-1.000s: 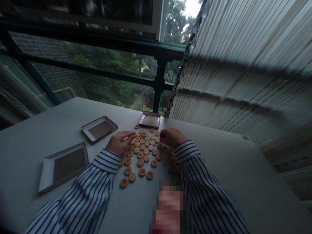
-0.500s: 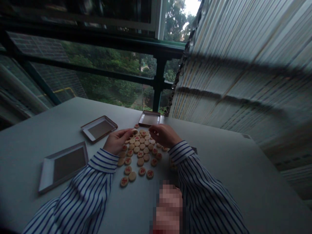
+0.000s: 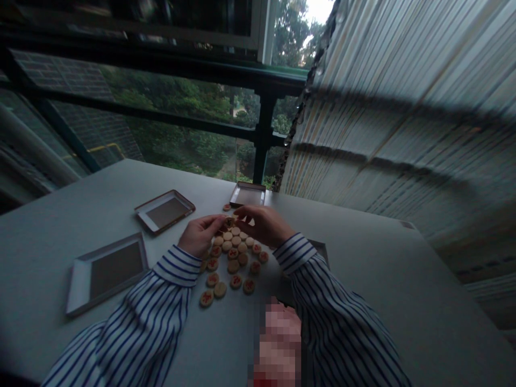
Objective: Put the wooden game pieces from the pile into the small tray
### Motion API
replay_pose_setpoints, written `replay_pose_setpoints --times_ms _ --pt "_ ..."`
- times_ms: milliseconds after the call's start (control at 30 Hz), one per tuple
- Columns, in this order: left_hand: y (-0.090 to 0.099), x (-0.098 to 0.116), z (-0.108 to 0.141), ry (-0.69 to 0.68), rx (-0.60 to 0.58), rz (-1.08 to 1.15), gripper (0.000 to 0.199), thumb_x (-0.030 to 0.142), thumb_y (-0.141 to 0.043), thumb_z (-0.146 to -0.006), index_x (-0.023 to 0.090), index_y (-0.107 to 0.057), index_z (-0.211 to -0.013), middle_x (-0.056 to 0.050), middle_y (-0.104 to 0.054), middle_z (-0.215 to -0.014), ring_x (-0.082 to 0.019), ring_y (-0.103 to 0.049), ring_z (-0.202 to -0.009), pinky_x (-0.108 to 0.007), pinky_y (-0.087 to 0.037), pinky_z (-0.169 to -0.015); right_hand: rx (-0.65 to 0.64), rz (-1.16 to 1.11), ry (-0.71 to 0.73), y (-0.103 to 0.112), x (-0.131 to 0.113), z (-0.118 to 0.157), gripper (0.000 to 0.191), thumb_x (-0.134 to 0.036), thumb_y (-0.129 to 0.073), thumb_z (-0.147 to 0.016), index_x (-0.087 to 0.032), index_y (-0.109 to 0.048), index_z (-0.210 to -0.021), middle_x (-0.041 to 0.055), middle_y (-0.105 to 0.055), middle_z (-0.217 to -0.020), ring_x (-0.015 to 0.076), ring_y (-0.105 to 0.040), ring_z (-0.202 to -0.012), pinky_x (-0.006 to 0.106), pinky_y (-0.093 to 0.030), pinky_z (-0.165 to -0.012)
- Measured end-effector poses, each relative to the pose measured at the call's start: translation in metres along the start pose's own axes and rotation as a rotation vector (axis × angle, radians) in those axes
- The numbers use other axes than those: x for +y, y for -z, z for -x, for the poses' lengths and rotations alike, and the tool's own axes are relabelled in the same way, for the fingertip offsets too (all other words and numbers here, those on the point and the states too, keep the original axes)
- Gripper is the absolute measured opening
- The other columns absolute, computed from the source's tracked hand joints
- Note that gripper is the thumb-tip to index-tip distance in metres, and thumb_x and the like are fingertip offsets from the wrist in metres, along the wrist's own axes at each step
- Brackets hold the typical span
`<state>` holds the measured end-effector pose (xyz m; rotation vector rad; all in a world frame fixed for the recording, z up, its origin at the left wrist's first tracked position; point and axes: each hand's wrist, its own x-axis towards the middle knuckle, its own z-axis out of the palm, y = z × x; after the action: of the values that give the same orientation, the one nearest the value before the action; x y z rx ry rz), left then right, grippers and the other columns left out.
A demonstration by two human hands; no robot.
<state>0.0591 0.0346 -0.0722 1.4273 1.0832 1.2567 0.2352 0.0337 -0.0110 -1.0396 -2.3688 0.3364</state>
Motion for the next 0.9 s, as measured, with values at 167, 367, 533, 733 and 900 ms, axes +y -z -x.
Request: replay_pose_setpoints --times_ms 167,367,533,733,900 --pt "-0.002 0.004 0.001 0.039 -0.007 0.041 0.037 0.045 -0.057 -0.068 0.013 -0.066 -0.084 -0.003 -0.065 -0.068 -0.012 -0.057 -0.062 -0.024 -0.046 -0.06 -0.018 0.045 0.035 -0.006 -0.003 -0.002 0.023 -0.03 -0.048 -0.08 -0.018 -0.057 -0.097 0.0034 -0.062 -0.082 0.0097 -0.055 -0.068 0.021 -0.04 -0.062" --pt "-0.001 0.009 0.001 0.084 0.005 0.105 0.035 0.042 -0.06 -0.066 0.011 -0.064 -0.082 -0.002 -0.062 -0.065 -0.009 -0.054 -0.056 -0.021 -0.043 -0.054 -0.056 0.103 0.093 -0.006 -0.006 -0.004 0.02 -0.028 -0.049 -0.08 -0.017 -0.058 -0.095 0.0041 -0.061 -0.081 0.0101 -0.053 -0.07 0.021 -0.038 -0.062" --pt "0.003 0.013 0.003 0.102 -0.058 0.062 0.033 0.041 -0.058 -0.068 0.012 -0.064 -0.081 0.0 -0.059 -0.059 -0.009 -0.054 -0.055 -0.02 -0.043 -0.054 -0.084 0.121 0.112 -0.008 -0.009 -0.005 0.019 -0.028 -0.051 -0.078 -0.017 -0.058 -0.091 0.0039 -0.06 -0.079 0.0103 -0.053 -0.069 0.021 -0.037 -0.062" --pt "0.016 0.019 0.002 0.065 0.009 -0.059 0.034 0.042 -0.054 -0.07 0.012 -0.063 -0.08 -0.006 -0.065 -0.074 -0.013 -0.057 -0.063 -0.024 -0.045 -0.059 -0.156 0.144 0.091 -0.013 -0.012 -0.002 0.017 -0.028 -0.052 -0.075 -0.016 -0.057 -0.087 0.0028 -0.06 -0.076 0.0093 -0.051 -0.065 0.021 -0.035 -0.06" --pt "0.037 0.021 -0.004 0.043 0.295 -0.123 0.035 0.041 -0.052 -0.07 0.011 -0.062 -0.084 -0.008 -0.065 -0.079 -0.013 -0.057 -0.062 -0.023 -0.045 -0.056 -0.374 0.179 0.08 -0.021 -0.016 0.001 0.023 -0.036 -0.054 -0.072 -0.019 -0.06 -0.085 0.0034 -0.059 -0.081 0.0115 -0.052 -0.07 0.021 -0.034 -0.059"
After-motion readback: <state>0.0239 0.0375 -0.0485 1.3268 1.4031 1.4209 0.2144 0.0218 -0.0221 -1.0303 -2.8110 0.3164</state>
